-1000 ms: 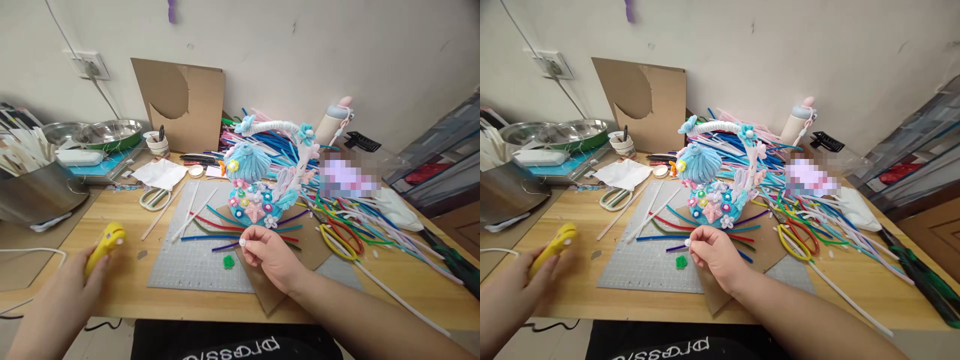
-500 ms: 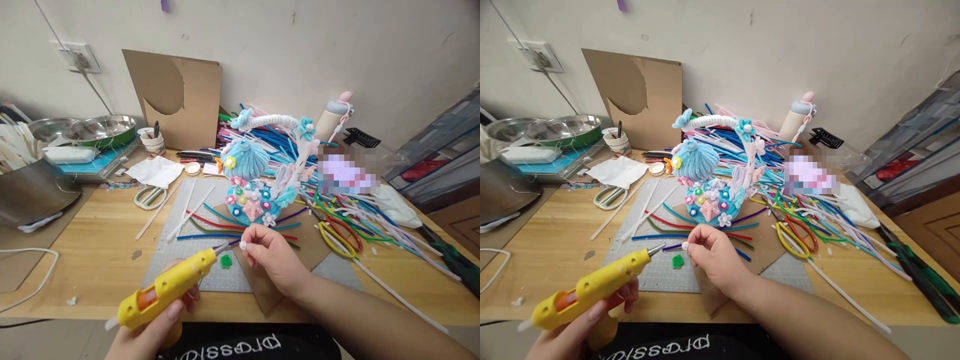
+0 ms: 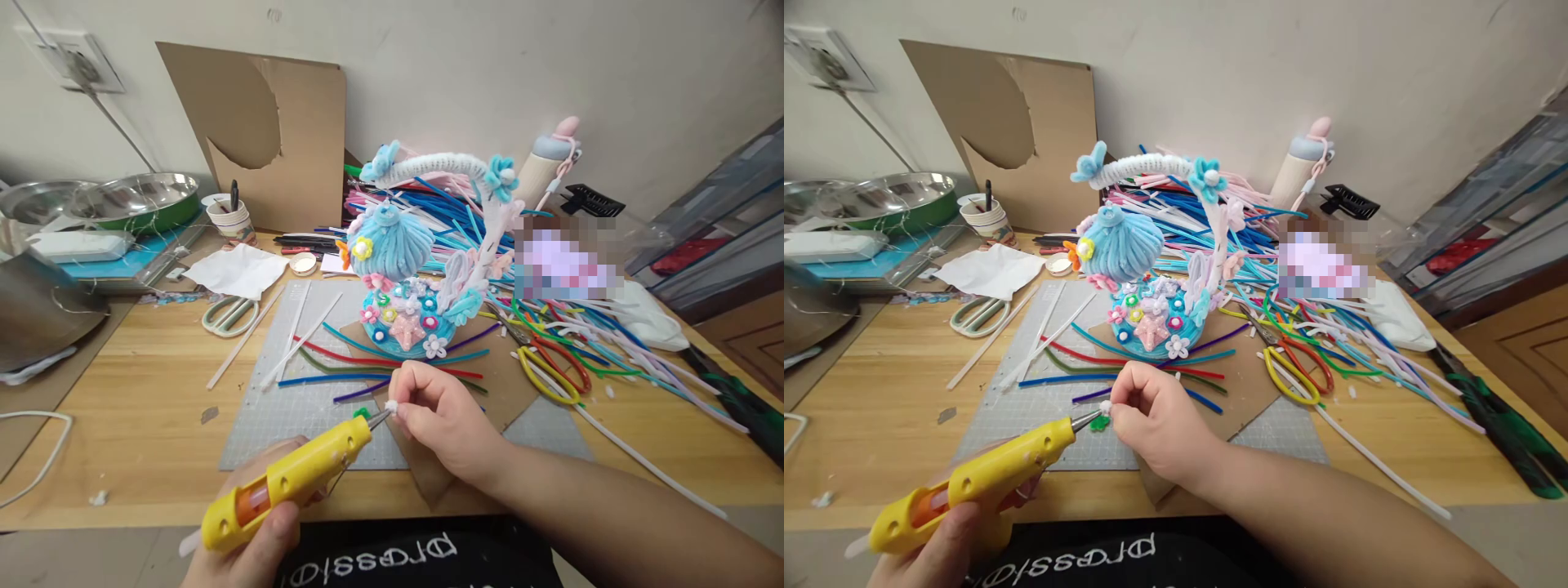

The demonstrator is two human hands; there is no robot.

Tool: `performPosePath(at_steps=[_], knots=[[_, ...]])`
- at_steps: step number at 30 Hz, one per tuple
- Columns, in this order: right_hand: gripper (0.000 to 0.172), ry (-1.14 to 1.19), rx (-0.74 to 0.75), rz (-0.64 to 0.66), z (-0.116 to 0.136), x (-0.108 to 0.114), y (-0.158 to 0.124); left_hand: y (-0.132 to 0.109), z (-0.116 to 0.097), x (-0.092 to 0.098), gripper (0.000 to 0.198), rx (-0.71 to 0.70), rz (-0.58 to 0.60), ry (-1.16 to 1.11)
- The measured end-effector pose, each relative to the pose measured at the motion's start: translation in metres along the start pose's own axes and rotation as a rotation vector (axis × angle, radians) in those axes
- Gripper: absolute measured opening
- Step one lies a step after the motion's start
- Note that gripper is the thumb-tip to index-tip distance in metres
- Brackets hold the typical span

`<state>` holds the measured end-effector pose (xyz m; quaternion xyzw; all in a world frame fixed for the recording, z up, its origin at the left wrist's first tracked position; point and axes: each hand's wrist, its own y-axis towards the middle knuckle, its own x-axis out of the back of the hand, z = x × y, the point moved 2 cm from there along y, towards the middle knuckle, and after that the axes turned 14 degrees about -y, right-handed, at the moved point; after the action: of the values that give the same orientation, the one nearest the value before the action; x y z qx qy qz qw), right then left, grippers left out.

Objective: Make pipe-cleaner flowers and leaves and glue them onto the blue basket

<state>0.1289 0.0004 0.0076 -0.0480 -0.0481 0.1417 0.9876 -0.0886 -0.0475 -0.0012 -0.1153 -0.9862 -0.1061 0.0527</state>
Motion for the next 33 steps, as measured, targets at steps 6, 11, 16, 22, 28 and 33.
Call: performPosePath(at_steps=[6, 11, 16, 22, 28, 33], knots=[[0.011, 0.014, -0.001, 0.010, 0.001, 0.000, 0.000, 0.002, -0.002, -0.001, 0.025, -0.005, -0.001, -0.004], [0.011, 0.013, 0.001, 0.014, 0.000, 0.000, -0.001, -0.001, -0.001, -0.002, 0.024, 0.010, -0.020, 0.002], [0.011, 0.008, 0.006, 0.012, 0.000, -0.001, -0.002, 0.000, -0.004, -0.004, 0.032, 0.057, -0.075, 0.003], [0.011, 0.000, 0.024, 0.015, 0.001, -0.001, -0.001, -0.011, 0.009, 0.004, 0.026, 0.030, -0.084, 0.050], [0.012, -0.014, 0.021, 0.015, 0.002, -0.001, -0.001, -0.011, 0.012, 0.008, 0.022, -0.018, -0.062, 0.099], [0.011, -0.039, 0.021, 0.011, 0.001, -0.001, -0.001, 0.009, -0.011, -0.004, 0.031, -0.033, 0.100, 0.076]])
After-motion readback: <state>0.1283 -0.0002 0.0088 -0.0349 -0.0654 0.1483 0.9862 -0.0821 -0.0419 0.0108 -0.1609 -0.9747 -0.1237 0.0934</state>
